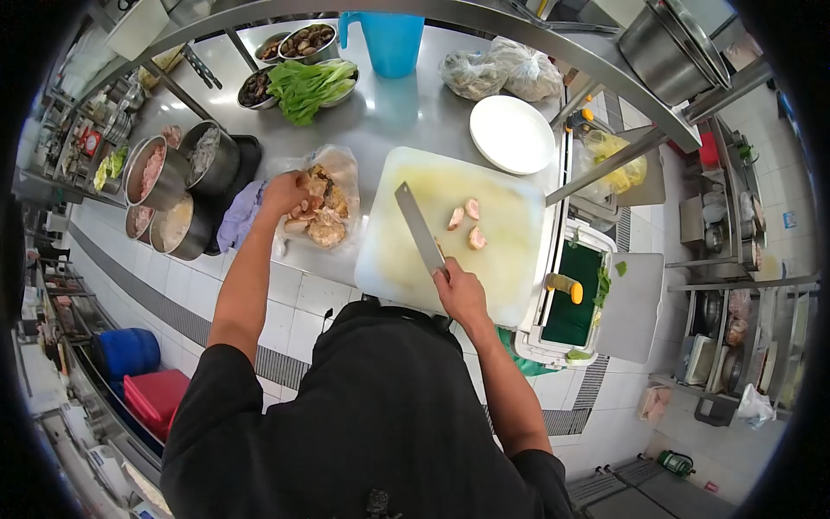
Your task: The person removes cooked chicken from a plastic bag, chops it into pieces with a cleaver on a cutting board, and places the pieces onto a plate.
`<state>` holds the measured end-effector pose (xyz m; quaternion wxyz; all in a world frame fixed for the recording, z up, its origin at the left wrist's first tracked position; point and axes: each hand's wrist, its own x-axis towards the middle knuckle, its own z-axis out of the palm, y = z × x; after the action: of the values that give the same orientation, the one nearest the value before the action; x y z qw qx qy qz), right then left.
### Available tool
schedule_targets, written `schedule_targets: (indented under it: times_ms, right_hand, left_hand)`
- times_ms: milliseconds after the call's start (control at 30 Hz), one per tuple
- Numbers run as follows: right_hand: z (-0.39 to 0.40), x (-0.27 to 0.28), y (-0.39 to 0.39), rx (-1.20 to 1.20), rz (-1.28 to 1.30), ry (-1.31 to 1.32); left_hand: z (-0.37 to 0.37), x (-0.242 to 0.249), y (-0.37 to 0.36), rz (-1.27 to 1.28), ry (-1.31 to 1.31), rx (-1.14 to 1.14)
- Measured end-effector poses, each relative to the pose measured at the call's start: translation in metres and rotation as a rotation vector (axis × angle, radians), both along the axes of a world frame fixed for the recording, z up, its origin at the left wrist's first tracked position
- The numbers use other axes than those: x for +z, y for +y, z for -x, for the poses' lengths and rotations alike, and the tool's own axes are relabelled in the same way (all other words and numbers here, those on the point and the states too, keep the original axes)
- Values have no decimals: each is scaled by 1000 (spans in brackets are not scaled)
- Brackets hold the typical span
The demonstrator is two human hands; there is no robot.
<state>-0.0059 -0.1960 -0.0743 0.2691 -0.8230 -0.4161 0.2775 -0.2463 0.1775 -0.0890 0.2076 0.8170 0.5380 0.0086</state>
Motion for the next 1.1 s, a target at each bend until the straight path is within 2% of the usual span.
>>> schedule_targets:
  times_ms: [67, 133, 167, 233, 300, 367, 400, 467, 600, 700, 767, 800, 900, 933, 1033, 1100]
  right_hand:
    - [0, -8, -2, -3, 24, 10]
    - [-7, -8, -2, -52, 31, -19]
    - [-13, -8, -5, -102, 46, -53]
    - [-24, -12, -6, -126, 46, -95]
    - [-31, -10, -5, -149, 9, -203]
    - [-31, -3, -3, -160, 11, -220]
    - [-29, 2, -2, -162, 4, -224]
    - [-19, 15, -2, -165, -7, -227]
    - [-12, 23, 3, -94, -47, -222]
    - [-3, 59, 14, -75, -150, -214]
    - [2, 89, 24, -165, -424, -188]
    - [3, 97, 30, -179, -458, -173]
    - [-1, 39, 41, -98, -298, -293]
    - [-4, 15, 42, 36, 15, -289]
    - [-15, 6, 42, 99, 112, -318]
    - [-22, 10, 41, 84, 61, -348]
  left_hand:
    - [8, 2, 15, 18, -67, 28]
    - [12, 20, 16, 10, -368, 54]
    - [4, 24, 8, 16, -368, 48]
    - [-34, 36, -42, 184, -562, -67]
    - [-79, -3, -103, 53, -529, -295]
    - [-116, 3, -174, 0, -362, -449]
    - [-121, -7, -189, 10, -372, -458]
    - [-129, -31, -211, -228, -443, -553]
    - [-108, -36, -200, -109, -662, -453]
    - [-99, -47, -198, -57, -649, -467]
    - [-103, -50, -205, -62, -678, -438]
    - [-106, -51, -208, -77, -705, -412]
    - [-106, -47, -208, -82, -713, -412]
    - [-106, -49, -209, -80, -715, -410]
    - [-109, -50, -205, -128, -689, -419]
    - [-106, -50, -211, -93, -729, -365]
